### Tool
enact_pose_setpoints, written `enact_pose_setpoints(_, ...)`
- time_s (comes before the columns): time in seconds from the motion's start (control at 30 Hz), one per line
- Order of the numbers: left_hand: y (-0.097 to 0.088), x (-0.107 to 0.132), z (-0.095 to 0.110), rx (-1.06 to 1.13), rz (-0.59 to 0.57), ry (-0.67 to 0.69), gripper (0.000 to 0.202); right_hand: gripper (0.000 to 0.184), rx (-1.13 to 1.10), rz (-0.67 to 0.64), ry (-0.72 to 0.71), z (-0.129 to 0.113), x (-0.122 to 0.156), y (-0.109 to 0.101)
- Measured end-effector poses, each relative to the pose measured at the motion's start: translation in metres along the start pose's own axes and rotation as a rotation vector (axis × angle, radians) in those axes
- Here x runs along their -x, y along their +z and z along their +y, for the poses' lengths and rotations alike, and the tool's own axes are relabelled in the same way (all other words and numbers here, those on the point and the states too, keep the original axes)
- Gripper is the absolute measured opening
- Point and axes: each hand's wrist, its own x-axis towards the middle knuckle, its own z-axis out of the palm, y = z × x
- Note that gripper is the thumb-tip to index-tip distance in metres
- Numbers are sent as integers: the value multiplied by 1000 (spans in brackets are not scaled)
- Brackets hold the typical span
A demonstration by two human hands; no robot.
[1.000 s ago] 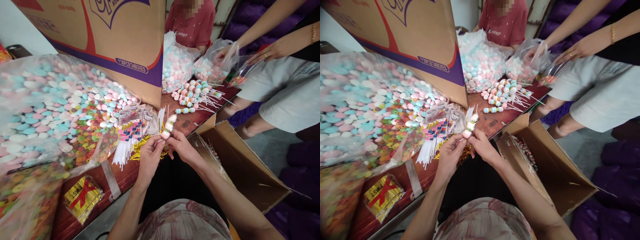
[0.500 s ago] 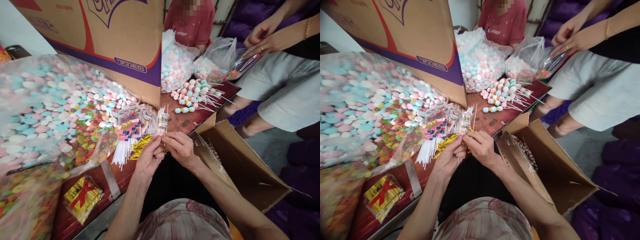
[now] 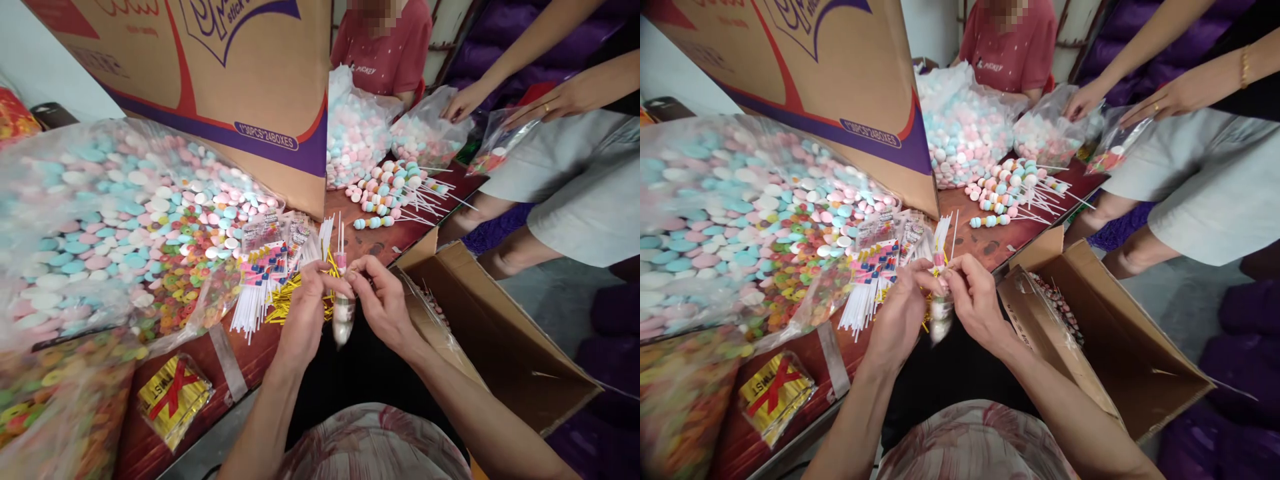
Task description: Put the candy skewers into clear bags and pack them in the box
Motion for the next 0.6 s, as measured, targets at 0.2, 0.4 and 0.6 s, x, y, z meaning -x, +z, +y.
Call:
enact_pose_setpoints(0.2, 9, 2, -9, -38, -35, -108, 33, 13, -22, 80, -44, -11, 7, -12)
enact_pose_setpoints(0.4, 24, 0, -21, -255, -62, -19, 13, 24, -535, -27, 438, 10, 38, -22)
enact_pose_setpoints(0.6, 3, -45, 0, -553, 32, 271, 9, 24, -684, 447, 609, 68, 67, -65)
